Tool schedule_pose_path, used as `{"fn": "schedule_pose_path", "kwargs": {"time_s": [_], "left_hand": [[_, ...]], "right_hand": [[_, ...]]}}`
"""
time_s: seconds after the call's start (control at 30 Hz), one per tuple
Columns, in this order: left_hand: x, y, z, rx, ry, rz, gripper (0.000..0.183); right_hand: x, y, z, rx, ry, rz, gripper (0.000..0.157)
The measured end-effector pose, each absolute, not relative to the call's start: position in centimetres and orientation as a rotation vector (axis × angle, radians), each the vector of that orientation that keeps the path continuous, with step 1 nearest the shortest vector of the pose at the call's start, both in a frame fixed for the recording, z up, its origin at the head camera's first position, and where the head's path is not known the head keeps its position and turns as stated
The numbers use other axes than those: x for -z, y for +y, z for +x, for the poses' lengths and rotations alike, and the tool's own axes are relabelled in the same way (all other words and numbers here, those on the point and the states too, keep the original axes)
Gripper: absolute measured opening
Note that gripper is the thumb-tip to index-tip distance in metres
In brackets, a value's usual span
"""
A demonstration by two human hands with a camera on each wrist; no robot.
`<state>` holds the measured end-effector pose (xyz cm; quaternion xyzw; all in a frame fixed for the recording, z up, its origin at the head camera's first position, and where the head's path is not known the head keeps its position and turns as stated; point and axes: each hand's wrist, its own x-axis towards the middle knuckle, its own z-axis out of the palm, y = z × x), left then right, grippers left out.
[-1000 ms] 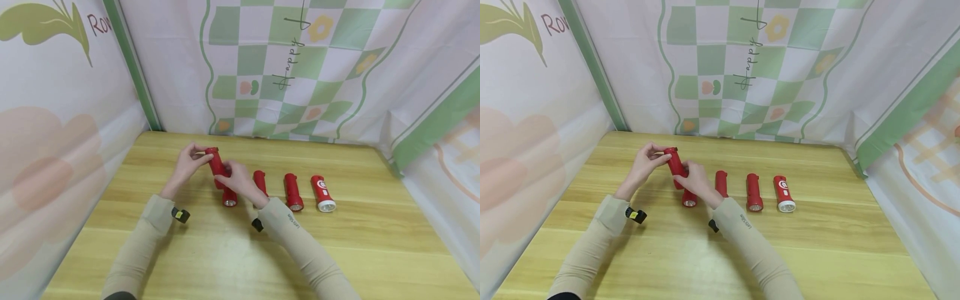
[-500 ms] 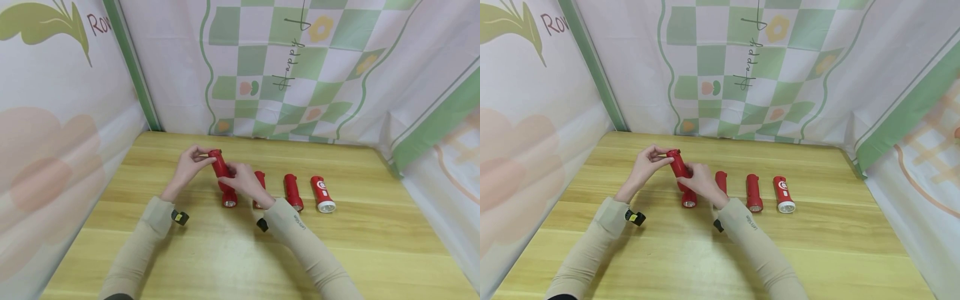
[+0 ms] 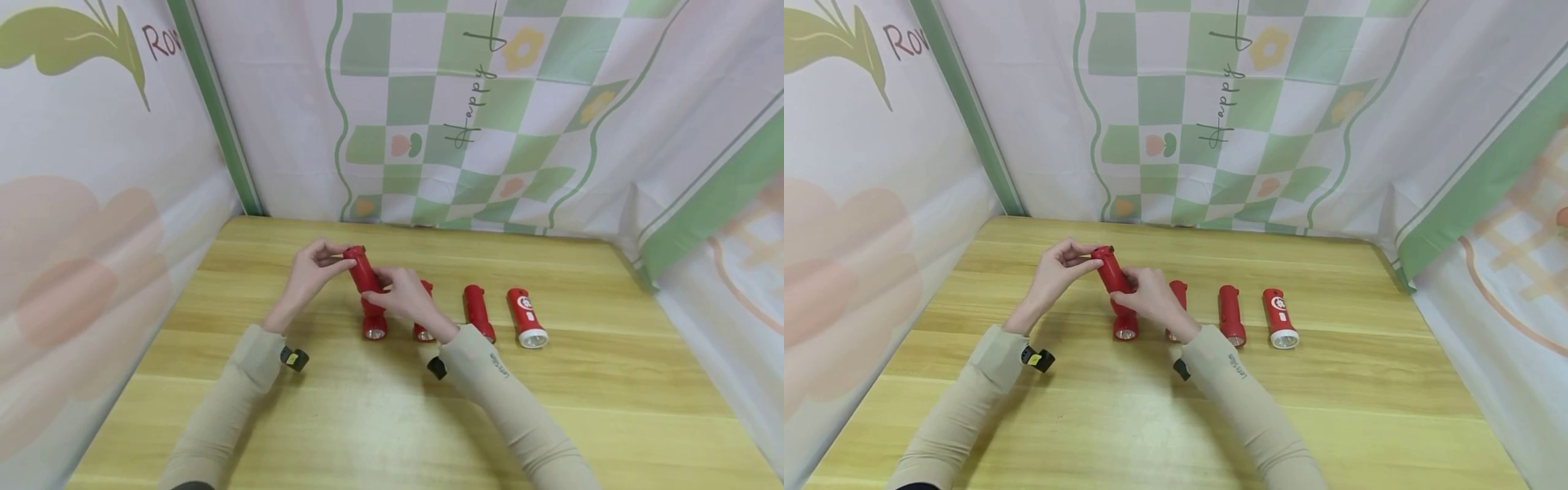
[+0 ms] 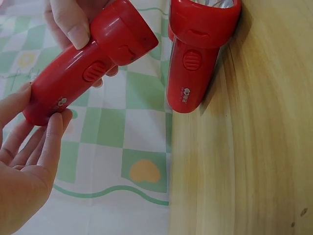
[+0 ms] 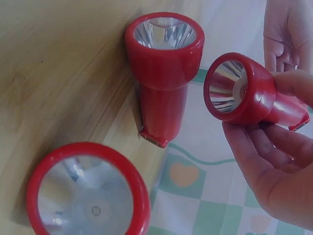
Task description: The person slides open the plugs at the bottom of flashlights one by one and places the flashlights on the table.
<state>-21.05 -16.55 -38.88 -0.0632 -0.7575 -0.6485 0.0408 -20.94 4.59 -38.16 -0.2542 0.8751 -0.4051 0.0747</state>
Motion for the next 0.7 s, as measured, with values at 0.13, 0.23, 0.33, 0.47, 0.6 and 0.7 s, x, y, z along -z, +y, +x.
{"fn": "schedule_pose_path", "kwargs": {"time_s": [0.13,0.23,0.33,0.47,0.6,0.7], "left_hand": [[39.08,-16.45,-21.02,1.974,-2.309,-0.201,0.033],[39.15,-16.3,-20.98,1.972,-2.294,-0.204,0.033],[39.16,-16.12,-20.95,1.97,-2.28,-0.196,0.032],[39.01,-15.93,-20.83,1.961,-2.269,-0.183,0.033],[38.97,-15.8,-20.79,1.951,-2.263,-0.183,0.033],[38.97,-15.68,-20.8,1.95,-2.262,-0.191,0.032]], "right_hand": [[38.17,4.8,-21.06,1.199,2.612,-0.78,0.035],[38.22,4.94,-21.1,1.19,2.611,-0.782,0.036],[38.27,5.03,-21.08,1.199,2.615,-0.781,0.038],[38.35,5.08,-21.05,1.218,2.64,-0.782,0.039],[38.4,5.13,-21.07,1.23,2.659,-0.787,0.039],[38.38,5.2,-21.13,1.227,2.667,-0.805,0.039]]}}
